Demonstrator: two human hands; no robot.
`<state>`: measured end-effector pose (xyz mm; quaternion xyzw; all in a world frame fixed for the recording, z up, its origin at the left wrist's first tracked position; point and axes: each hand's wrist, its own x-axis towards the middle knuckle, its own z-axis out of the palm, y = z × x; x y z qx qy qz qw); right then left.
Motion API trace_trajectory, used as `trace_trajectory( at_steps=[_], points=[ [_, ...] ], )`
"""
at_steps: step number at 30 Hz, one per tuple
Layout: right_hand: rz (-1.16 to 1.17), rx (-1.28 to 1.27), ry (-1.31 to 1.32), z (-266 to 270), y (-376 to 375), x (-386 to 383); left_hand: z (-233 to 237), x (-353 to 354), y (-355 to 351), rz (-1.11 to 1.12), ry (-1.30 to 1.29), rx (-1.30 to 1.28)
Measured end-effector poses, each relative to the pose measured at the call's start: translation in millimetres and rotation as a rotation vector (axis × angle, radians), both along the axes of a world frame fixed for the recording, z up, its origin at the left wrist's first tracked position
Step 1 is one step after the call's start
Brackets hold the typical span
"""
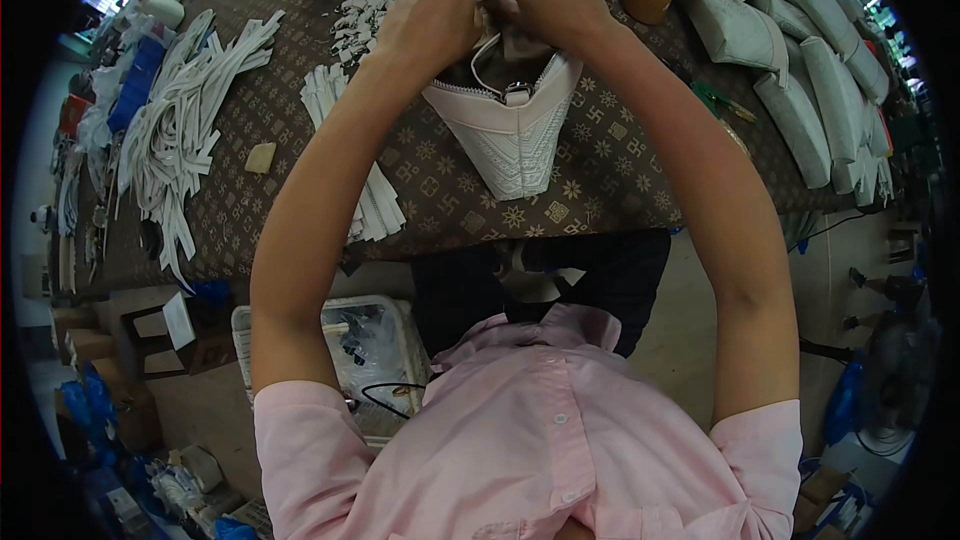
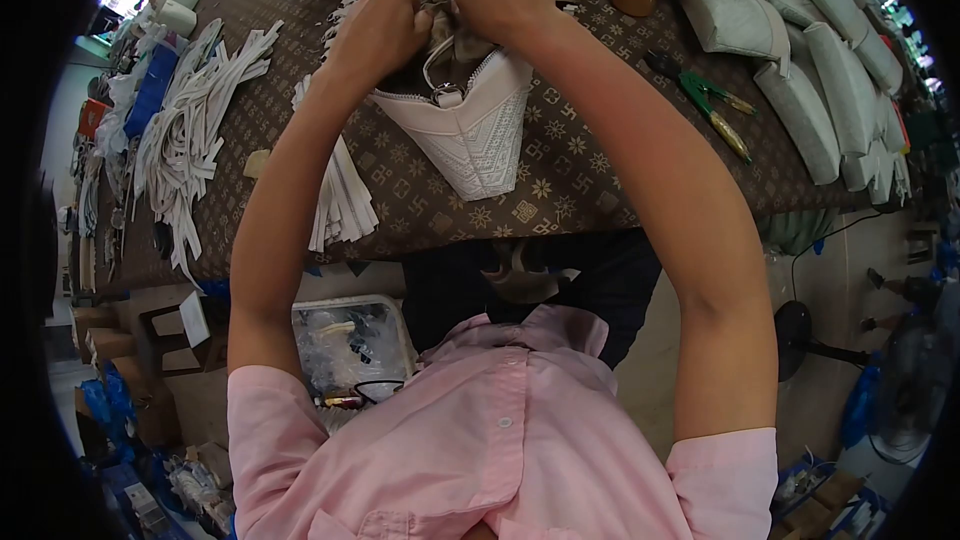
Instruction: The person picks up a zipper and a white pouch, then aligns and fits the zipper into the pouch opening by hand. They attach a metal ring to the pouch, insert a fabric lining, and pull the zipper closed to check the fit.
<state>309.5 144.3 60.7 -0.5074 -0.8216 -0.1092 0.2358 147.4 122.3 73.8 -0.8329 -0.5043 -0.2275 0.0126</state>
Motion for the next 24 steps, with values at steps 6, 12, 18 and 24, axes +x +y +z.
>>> trace_trajectory(
  at_steps=[6, 12, 18, 24],
  points=[
    [-0.011, 0.026, -0.013, 1.0, -1.9, -1.0, 1.3, 2.0, -1.2, 0.043, 0.04, -0.008],
    [-0.046, 0.01, 0.004, 1.6, -4.6, -2.8, 0.7, 1.6, -3.9, 0.042, 0.065, 0.012],
    [-0.137, -0.188, -0.021, 21.2, -21.0, -12.4, -2.3, 2.6, 2.0, 0.081, 0.062, 0.002],
    [-0.157, -0.223, 0.144, 4.5, -3.1, -28.6, -4.9, -0.7, 2.4, -0.127, -0.127, 0.343]
  ],
)
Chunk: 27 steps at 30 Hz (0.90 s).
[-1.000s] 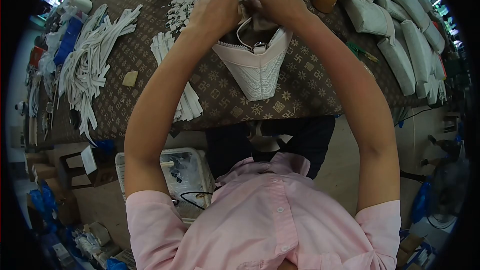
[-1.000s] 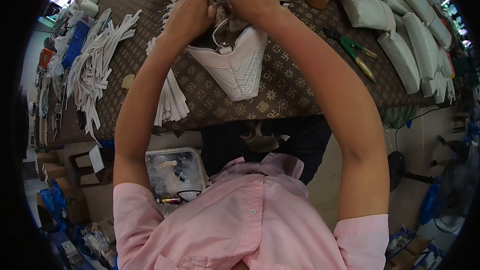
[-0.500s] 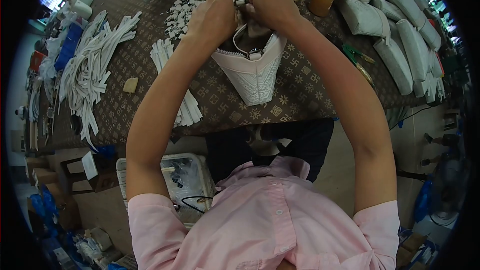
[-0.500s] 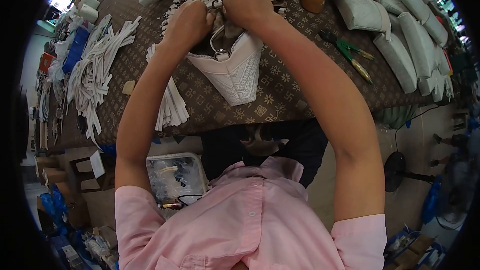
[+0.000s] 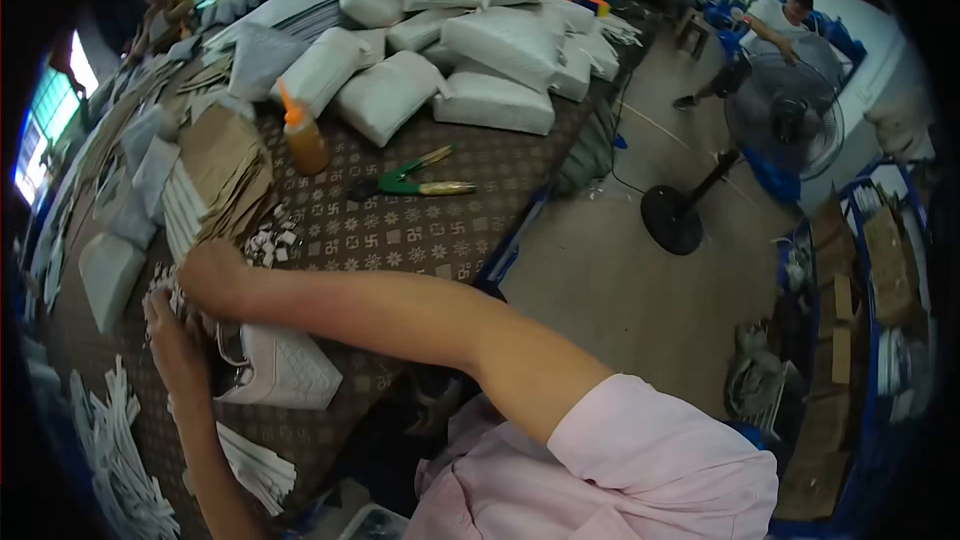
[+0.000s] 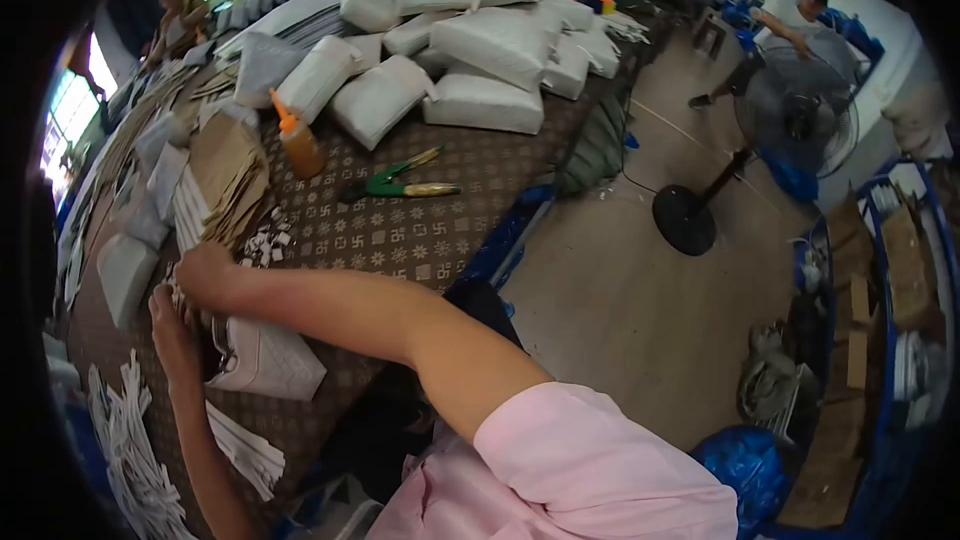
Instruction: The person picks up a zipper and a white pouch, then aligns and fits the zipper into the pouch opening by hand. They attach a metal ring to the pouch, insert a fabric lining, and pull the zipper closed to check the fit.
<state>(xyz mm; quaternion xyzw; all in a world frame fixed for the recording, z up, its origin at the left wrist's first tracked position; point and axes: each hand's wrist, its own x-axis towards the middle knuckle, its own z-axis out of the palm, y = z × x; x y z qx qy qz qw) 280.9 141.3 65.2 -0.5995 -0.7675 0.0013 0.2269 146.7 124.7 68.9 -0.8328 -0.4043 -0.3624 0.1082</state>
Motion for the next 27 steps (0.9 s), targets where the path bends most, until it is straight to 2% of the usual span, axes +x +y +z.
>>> trace_trajectory(
  at_steps=[1, 3, 4, 6, 7, 9, 11, 12, 13, 14, 15, 19, 21, 22, 24, 25, 27],
  points=[
    [0.023, -0.019, 0.004, 1.2, 1.2, -2.2, 5.0, 5.8, 0.8, -0.034, 0.002, 0.009],
    [0.011, -0.022, -0.023, 0.5, 1.2, -3.9, 14.5, 14.4, 1.3, -0.374, -0.241, -0.477],
    [0.027, -0.035, -0.051, 0.8, 2.3, -4.3, 17.6, 10.1, 13.0, -0.388, -0.233, -0.475],
    [0.003, -0.001, -0.018, -5.9, 9.1, -1.8, 24.7, -2.1, 43.9, -0.276, 0.104, -0.677],
    [-0.004, 0.025, 0.012, -10.7, 12.3, -1.9, 22.6, -1.3, 47.6, -0.274, 0.113, -0.675],
    [0.127, 0.051, 0.033, 0.0, -1.5, 19.3, 13.1, -4.2, 43.4, -0.397, 0.048, -0.647],
    [0.19, 0.08, -0.02, -7.9, -3.2, 27.8, -6.6, -9.1, 43.6, -0.17, 0.156, -0.377],
    [0.16, 0.173, -0.028, -12.1, -8.6, 30.8, -12.7, -10.4, 43.2, -0.122, 0.116, -0.414],
    [0.191, 0.129, -0.059, 7.5, -30.7, 40.6, -4.0, -6.1, 34.7, -0.136, 0.118, -0.382],
    [0.162, -0.042, -0.039, 34.4, -50.5, 43.7, -5.8, -6.1, 30.9, -0.088, 0.097, -0.328],
    [0.139, -0.036, 0.036, 27.6, -49.2, 41.0, 0.5, -5.7, 28.7, -0.084, 0.161, -0.318],
    [0.098, 0.013, 0.089, 21.9, -52.2, 35.2, 3.9, -0.8, 15.9, -0.032, 0.146, -0.354],
    [0.124, 0.239, 0.105, 15.0, -51.3, 33.6, 3.1, 0.2, 12.6, -0.021, 0.113, -0.106],
    [0.128, 0.231, 0.107, 14.2, -48.6, 33.6, 4.7, -0.1, 11.3, -0.017, 0.114, -0.114],
    [0.138, 0.225, 0.03, 14.4, -39.5, 36.6, 7.7, 1.8, 12.6, -0.021, 0.199, 0.115],
    [0.134, 0.211, 0.033, 14.1, -37.8, 37.5, 5.1, 1.6, 16.6, -0.026, 0.202, 0.102],
    [0.096, 0.145, 0.037, 13.7, -34.1, 38.0, 2.2, -0.2, 25.2, -0.122, 0.164, -0.081]
  ],
)
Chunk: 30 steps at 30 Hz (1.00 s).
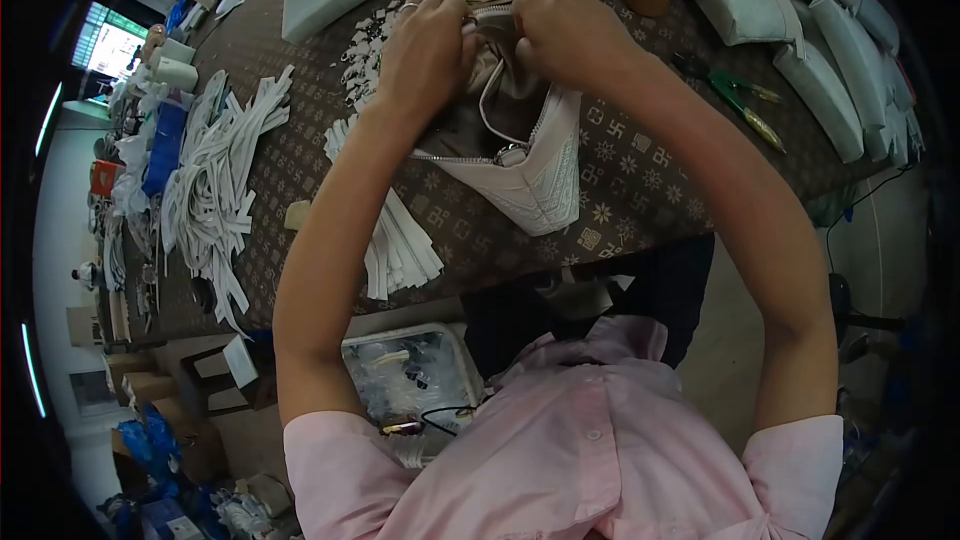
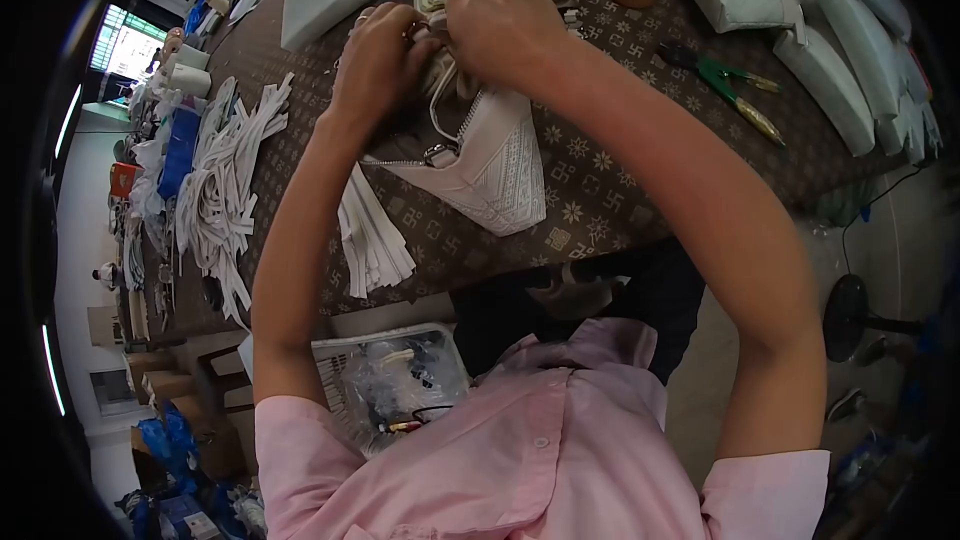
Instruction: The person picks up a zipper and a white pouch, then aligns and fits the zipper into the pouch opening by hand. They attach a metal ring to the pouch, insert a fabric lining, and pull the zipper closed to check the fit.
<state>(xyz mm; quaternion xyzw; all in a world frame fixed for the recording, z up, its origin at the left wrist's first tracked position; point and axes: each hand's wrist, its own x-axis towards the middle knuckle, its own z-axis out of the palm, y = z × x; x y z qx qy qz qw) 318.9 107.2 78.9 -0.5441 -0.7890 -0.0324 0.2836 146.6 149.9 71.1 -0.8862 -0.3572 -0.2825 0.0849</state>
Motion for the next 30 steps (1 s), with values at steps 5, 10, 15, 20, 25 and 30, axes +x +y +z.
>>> trace_trajectory(
  at_steps=[5, 10, 15, 20, 25, 30],
  points=[
    [0.051, 0.153, -0.004, -13.8, -0.2, 11.7, -2.9, 3.7, 5.7, -0.003, -0.057, -0.176],
    [0.036, 0.051, 0.067, -12.4, -7.3, 17.0, 4.1, 6.3, 3.1, 0.013, 0.036, -0.206],
    [0.038, -0.017, 0.124, -1.6, -8.9, 19.5, 5.7, 10.2, 8.0, 0.009, 0.061, -0.172],
    [0.047, -0.081, 0.155, 13.1, -10.0, 23.2, 9.7, 14.6, 7.1, 0.088, 0.092, -0.25],
    [0.174, 0.032, 0.177, -2.6, 3.4, 31.6, 8.6, 15.5, 5.7, 0.034, 0.036, -0.258],
    [0.165, 0.036, 0.2, -4.2, 6.3, 30.1, 9.6, 16.9, 7.0, 0.015, 0.044, -0.25]
  ],
)
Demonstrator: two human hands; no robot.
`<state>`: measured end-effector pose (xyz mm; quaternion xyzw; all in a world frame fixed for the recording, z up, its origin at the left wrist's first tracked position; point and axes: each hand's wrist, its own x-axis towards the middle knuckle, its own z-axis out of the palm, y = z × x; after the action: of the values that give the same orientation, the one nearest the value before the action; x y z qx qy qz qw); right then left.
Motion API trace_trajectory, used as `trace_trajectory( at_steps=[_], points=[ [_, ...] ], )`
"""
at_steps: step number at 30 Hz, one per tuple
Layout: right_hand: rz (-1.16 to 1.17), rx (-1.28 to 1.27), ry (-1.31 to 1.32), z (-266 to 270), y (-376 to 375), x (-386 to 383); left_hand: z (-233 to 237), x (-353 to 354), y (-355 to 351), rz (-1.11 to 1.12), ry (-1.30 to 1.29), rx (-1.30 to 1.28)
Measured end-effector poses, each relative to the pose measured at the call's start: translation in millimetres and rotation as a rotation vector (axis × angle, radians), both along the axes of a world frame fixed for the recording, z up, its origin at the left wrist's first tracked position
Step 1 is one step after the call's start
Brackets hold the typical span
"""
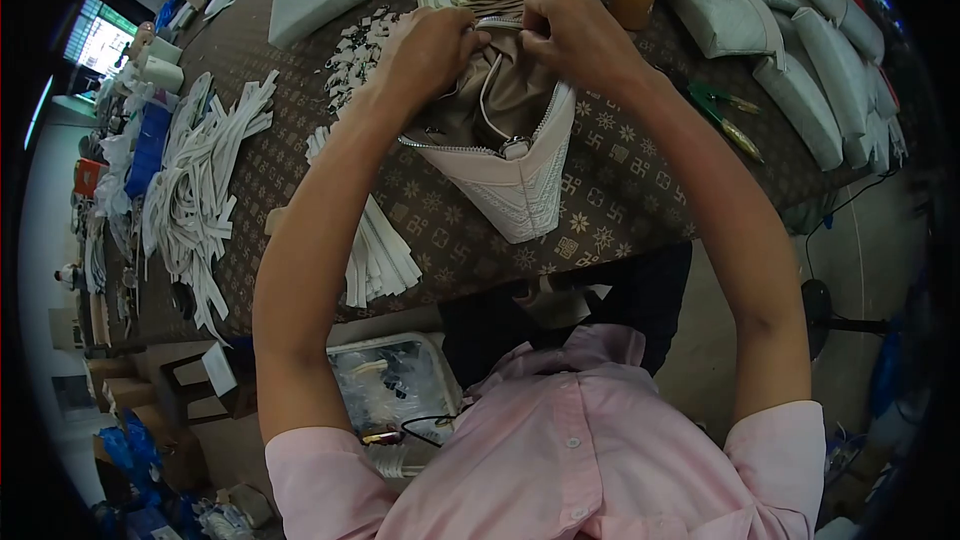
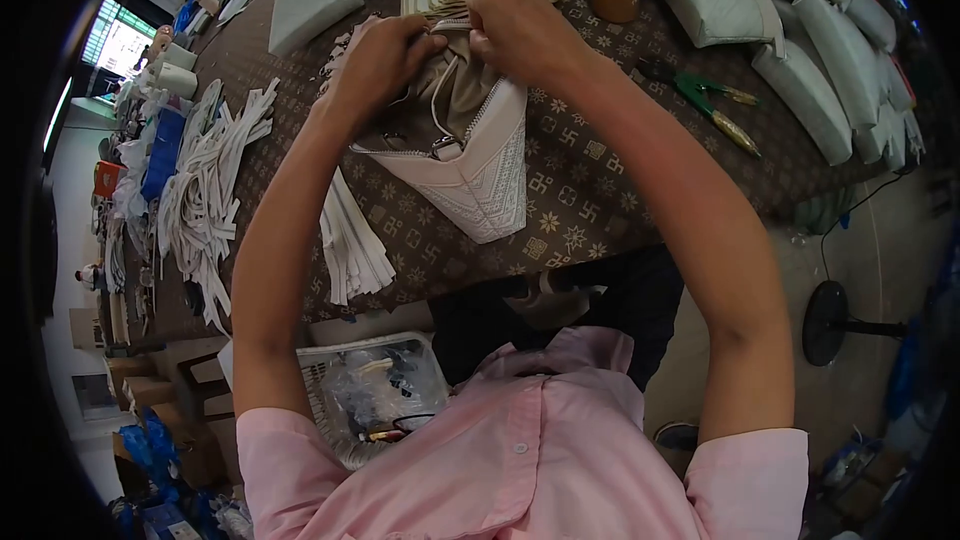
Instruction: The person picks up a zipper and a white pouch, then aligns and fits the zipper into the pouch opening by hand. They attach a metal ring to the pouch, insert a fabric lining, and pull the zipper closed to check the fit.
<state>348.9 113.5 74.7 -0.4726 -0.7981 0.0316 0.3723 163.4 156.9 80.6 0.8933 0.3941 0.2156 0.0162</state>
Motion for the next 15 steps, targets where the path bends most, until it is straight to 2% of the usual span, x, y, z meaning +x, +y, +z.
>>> trace_trajectory(
  at_steps=[15],
  points=[
    [-0.041, -0.091, 0.044, -0.1, 0.8, 2.3, -1.4, 4.8, 1.8, 0.008, -0.024, 0.018]
  ],
)
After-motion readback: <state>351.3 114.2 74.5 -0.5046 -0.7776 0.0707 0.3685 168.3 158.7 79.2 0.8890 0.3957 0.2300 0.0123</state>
